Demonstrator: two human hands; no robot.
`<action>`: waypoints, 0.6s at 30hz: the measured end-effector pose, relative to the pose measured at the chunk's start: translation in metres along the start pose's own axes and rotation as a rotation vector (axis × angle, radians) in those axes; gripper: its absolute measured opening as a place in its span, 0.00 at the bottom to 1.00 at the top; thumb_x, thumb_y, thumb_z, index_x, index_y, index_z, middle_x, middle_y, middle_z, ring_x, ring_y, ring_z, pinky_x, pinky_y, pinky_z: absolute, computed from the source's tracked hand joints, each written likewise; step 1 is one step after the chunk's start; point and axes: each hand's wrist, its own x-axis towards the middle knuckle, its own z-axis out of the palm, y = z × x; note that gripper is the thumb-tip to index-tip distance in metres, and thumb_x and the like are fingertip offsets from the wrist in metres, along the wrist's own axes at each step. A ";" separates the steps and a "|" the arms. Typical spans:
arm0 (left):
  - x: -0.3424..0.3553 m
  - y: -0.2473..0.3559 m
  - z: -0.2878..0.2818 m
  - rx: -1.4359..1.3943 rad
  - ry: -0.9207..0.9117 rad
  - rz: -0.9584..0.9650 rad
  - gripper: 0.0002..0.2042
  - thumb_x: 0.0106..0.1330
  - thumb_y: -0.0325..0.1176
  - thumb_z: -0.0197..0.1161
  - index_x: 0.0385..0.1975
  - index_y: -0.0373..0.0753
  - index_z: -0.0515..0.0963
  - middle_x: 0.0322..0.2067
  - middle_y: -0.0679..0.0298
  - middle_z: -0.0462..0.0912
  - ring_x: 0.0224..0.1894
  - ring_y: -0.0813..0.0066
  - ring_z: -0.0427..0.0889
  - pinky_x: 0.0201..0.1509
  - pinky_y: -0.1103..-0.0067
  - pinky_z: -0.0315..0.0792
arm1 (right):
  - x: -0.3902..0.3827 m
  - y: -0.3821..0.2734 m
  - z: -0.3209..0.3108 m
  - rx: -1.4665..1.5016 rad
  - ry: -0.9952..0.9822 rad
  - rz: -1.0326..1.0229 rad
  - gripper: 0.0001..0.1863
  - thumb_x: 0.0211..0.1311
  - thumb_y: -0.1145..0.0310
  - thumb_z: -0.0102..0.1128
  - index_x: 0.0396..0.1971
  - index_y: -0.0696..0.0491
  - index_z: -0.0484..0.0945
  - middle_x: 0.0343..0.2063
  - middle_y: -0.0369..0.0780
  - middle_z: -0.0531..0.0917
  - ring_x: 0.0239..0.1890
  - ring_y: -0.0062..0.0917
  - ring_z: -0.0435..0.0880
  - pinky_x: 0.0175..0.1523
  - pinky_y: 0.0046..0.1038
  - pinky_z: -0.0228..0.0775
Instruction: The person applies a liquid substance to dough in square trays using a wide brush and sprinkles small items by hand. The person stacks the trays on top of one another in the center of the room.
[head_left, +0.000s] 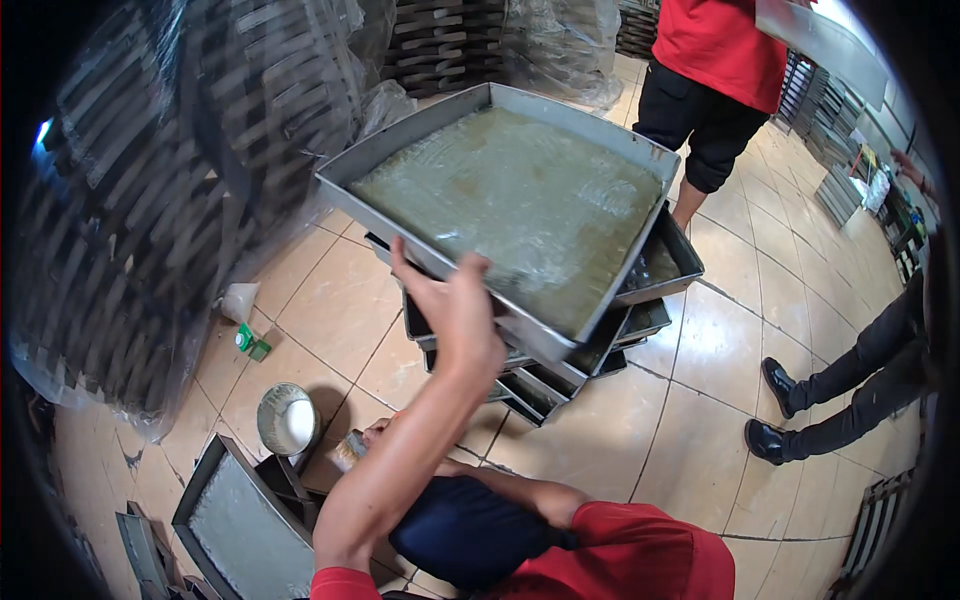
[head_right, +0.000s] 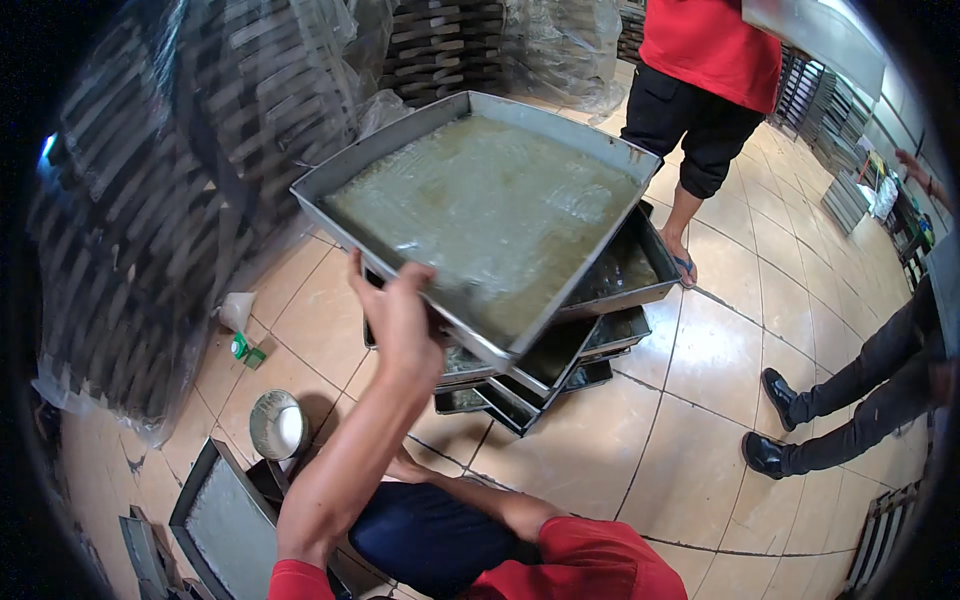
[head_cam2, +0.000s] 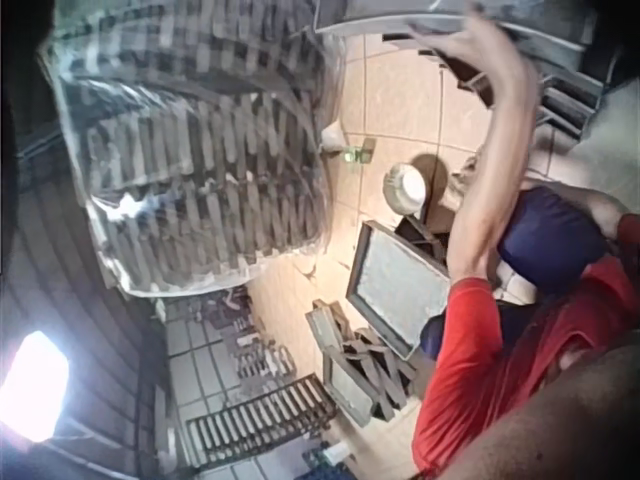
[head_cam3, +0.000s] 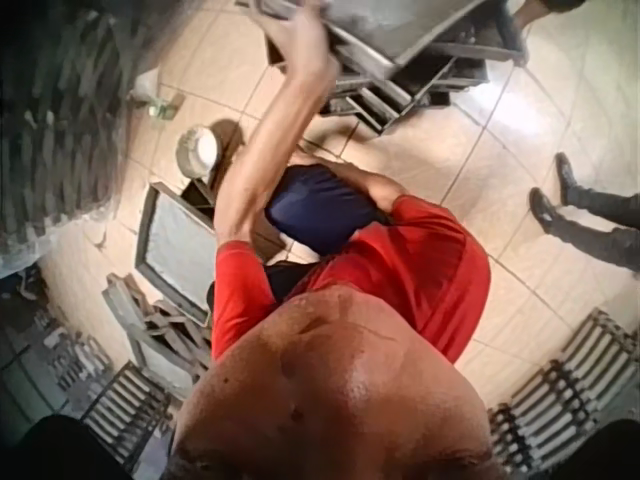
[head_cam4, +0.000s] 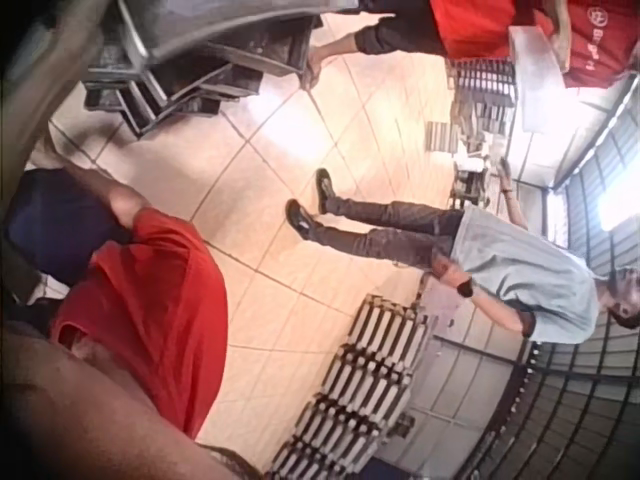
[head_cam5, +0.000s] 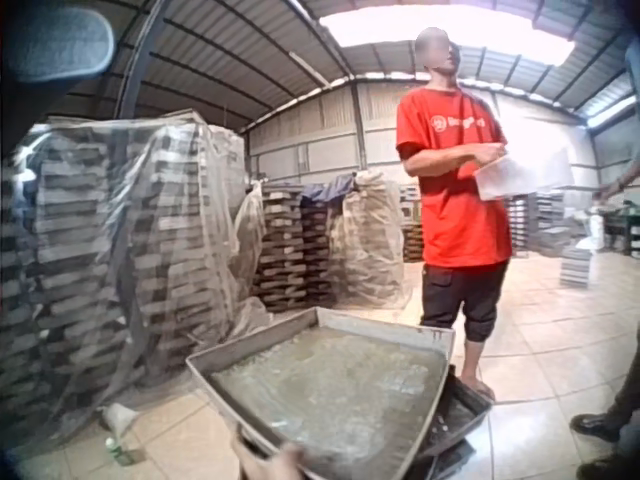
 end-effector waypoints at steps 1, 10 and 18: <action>-0.009 -0.012 0.007 0.064 -0.061 0.034 0.48 0.57 0.23 0.63 0.73 0.41 0.37 0.64 0.49 0.57 0.59 0.62 0.66 0.65 0.71 0.60 | 0.001 0.005 -0.007 0.030 0.005 0.026 0.25 0.70 0.54 0.54 0.57 0.57 0.72 0.50 0.51 0.77 0.58 0.41 0.74 0.63 0.38 0.65; -0.005 -0.022 -0.007 0.373 -0.434 -0.071 0.60 0.57 0.32 0.68 0.66 0.25 0.14 0.68 0.28 0.41 0.72 0.50 0.47 0.76 0.71 0.40 | 0.005 0.027 0.007 0.218 -0.031 0.083 0.27 0.70 0.58 0.58 0.61 0.58 0.67 0.59 0.45 0.70 0.63 0.32 0.68 0.68 0.35 0.59; 0.001 -0.002 -0.030 0.229 -0.567 -0.087 0.59 0.62 0.33 0.67 0.67 0.30 0.13 0.69 0.36 0.51 0.69 0.54 0.59 0.72 0.74 0.53 | 0.036 0.080 0.026 0.552 -0.249 -0.113 0.31 0.75 0.57 0.49 0.69 0.56 0.53 0.68 0.42 0.59 0.67 0.29 0.62 0.72 0.32 0.54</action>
